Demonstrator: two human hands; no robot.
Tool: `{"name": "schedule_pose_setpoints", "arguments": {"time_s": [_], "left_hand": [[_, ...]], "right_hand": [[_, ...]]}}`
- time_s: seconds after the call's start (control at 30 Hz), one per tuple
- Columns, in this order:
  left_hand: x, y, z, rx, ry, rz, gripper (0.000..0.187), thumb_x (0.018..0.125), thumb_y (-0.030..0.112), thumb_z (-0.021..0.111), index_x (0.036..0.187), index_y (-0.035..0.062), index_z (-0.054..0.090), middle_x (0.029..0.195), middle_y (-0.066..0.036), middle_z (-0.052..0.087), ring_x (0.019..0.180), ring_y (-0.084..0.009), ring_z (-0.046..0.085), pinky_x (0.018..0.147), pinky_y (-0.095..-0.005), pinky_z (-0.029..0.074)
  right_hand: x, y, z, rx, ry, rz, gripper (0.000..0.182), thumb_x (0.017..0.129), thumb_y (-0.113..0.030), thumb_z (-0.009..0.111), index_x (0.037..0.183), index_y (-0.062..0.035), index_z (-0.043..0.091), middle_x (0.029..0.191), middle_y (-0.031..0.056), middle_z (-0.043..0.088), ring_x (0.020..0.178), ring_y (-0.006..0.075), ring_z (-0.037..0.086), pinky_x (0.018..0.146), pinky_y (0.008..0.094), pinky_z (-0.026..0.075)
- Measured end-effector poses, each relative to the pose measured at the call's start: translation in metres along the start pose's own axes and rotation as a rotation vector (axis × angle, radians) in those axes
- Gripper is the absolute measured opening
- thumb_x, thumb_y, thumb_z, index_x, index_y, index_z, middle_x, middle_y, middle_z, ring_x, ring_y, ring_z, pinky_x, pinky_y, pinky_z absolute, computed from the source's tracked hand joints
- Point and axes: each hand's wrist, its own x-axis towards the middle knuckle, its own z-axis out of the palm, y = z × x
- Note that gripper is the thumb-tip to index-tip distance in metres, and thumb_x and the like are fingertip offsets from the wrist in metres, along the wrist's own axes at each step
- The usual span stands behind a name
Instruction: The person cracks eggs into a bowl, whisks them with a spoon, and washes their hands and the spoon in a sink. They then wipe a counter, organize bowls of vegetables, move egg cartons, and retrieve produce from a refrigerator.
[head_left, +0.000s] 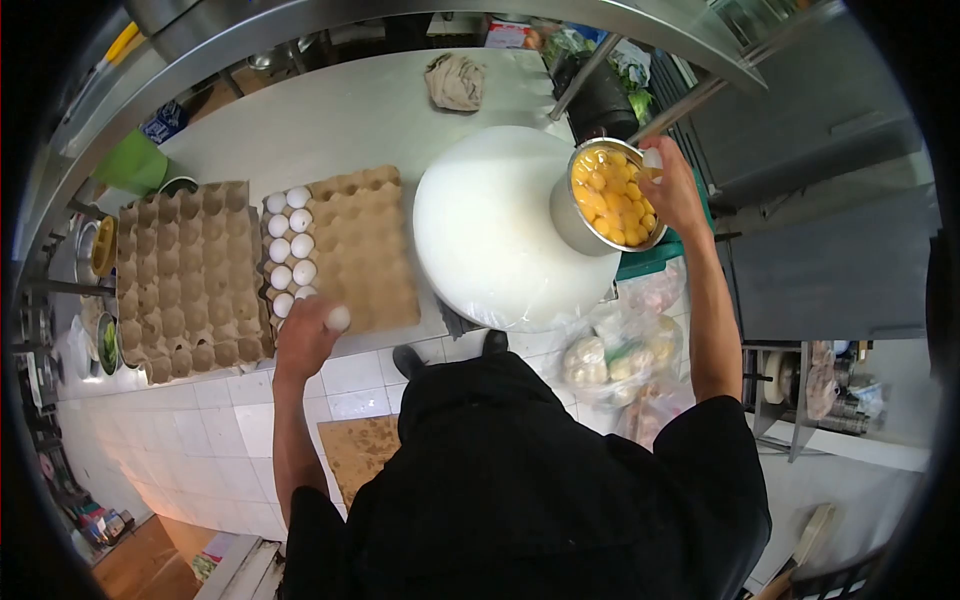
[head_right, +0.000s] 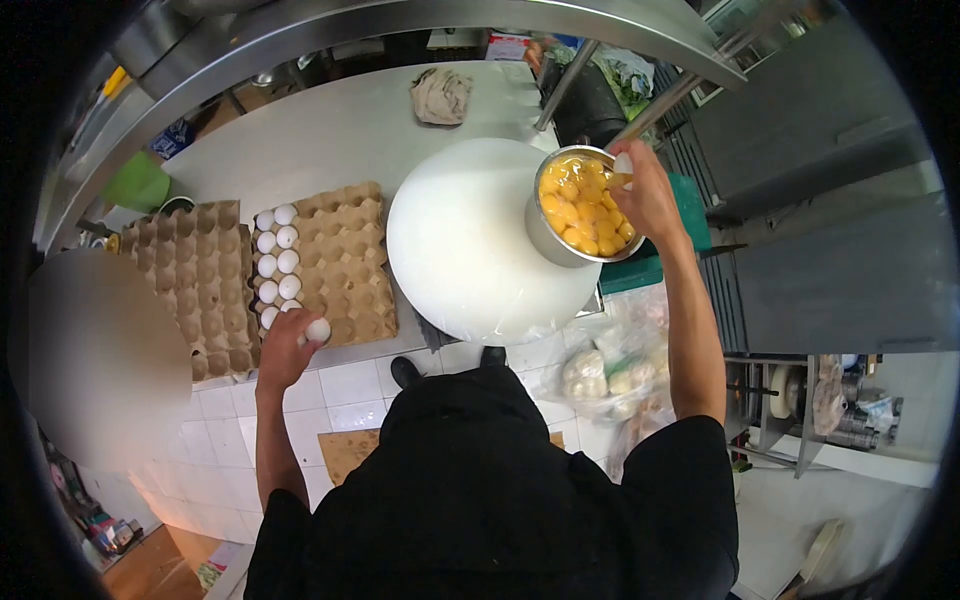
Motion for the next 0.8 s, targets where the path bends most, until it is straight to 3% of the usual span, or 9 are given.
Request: {"name": "schedule_pose_setpoints", "arguments": {"time_s": [0.07,0.17,0.37,0.47,0.57,0.6,0.7,0.77,0.8], "left_hand": [[0.007,0.004,-0.008,-0.353,0.009,-0.012,0.043,0.065,0.002,0.069,0.107,0.0062,0.06,0.099,-0.007,0.058,0.082,-0.0187,0.054,0.073,-0.0302,0.044],[0.018,0.021,-0.019,-0.594,0.016,0.004,0.043,0.069,0.004,0.068,0.111,0.0039,0.058,0.1,-0.004,0.058,0.081,-0.0119,0.052,0.071,-0.0251,0.043],[0.053,0.067,-0.016,-1.15,0.063,0.021,0.041,0.077,0.008,0.065,0.115,-0.0019,0.054,0.103,-0.006,0.058,0.092,-0.0129,0.054,0.077,-0.0246,0.045],[0.071,0.091,-0.012,-1.191,0.077,0.07,0.041,0.077,0.007,0.065,0.115,-0.0008,0.054,0.104,-0.007,0.059,0.094,-0.0146,0.056,0.081,-0.027,0.046],[0.086,0.116,-0.01,-1.271,0.096,0.114,0.038,0.079,0.008,0.065,0.115,0.0002,0.056,0.103,-0.006,0.06,0.095,-0.015,0.057,0.083,-0.0276,0.046],[0.091,0.122,-0.008,-1.279,0.088,0.123,0.039,0.079,0.01,0.065,0.116,0.0009,0.055,0.1,-0.006,0.06,0.093,-0.014,0.056,0.082,-0.0271,0.045],[0.098,0.146,-0.009,-1.277,0.047,0.114,0.04,0.08,0.012,0.065,0.117,0.0021,0.052,0.094,-0.006,0.06,0.087,-0.0124,0.053,0.08,-0.0263,0.043],[0.118,0.164,-0.011,-1.279,0.075,0.108,0.041,0.081,0.013,0.064,0.117,0.0027,0.05,0.09,-0.006,0.059,0.084,-0.0117,0.052,0.078,-0.0261,0.042],[0.127,0.17,-0.006,-1.258,0.068,0.118,0.042,0.081,0.014,0.064,0.117,0.0031,0.047,0.086,-0.006,0.059,0.08,-0.0115,0.051,0.075,-0.0264,0.043]], "right_hand": [[-0.002,0.003,-0.001,-0.023,0.038,-0.076,0.047,0.065,0.007,0.059,0.109,-0.0056,0.048,0.101,0.0155,0.052,0.094,0.033,0.053,0.078,0.0365,0.045],[-0.007,-0.005,-0.008,-0.03,0.092,-0.136,0.048,0.064,0.007,0.058,0.11,-0.0048,0.047,0.103,0.0154,0.05,0.093,0.0328,0.053,0.078,0.0367,0.045],[-0.011,0.0,-0.029,0.002,0.283,-0.015,0.044,0.069,0.004,0.055,0.111,-0.003,0.047,0.102,0.013,0.051,0.091,0.0285,0.054,0.078,0.0332,0.046],[-0.016,0.012,-0.034,0.126,0.585,0.034,0.039,0.071,0.001,0.055,0.109,-0.0021,0.048,0.098,0.0099,0.051,0.086,0.0176,0.053,0.072,0.0287,0.046],[-0.024,0.059,-0.018,0.239,0.746,0.126,0.04,0.071,0.0,0.056,0.11,-0.0018,0.048,0.098,0.0109,0.051,0.084,0.0162,0.053,0.072,0.0263,0.045],[-0.029,0.07,-0.009,0.294,0.695,0.207,0.04,0.07,-0.003,0.056,0.109,-0.0008,0.048,0.097,0.0115,0.051,0.083,0.0159,0.052,0.073,0.0272,0.045],[-0.057,0.176,0.037,-0.419,0.422,0.151,0.065,0.074,-0.023,0.07,0.125,0.0034,0.042,0.113,0.0219,0.052,0.098,0.0287,0.055,0.082,0.0346,0.046],[-0.048,0.138,0.01,-0.32,0.556,0.347,0.076,0.072,-0.03,0.073,0.129,0.0054,0.038,0.12,0.0266,0.049,0.106,0.0332,0.052,0.086,0.0367,0.045],[-0.04,0.105,-0.004,-0.167,0.597,0.37,0.069,0.074,-0.023,0.072,0.13,0.0014,0.039,0.121,0.022,0.05,0.101,0.0275,0.055,0.083,0.0345,0.047]]}}
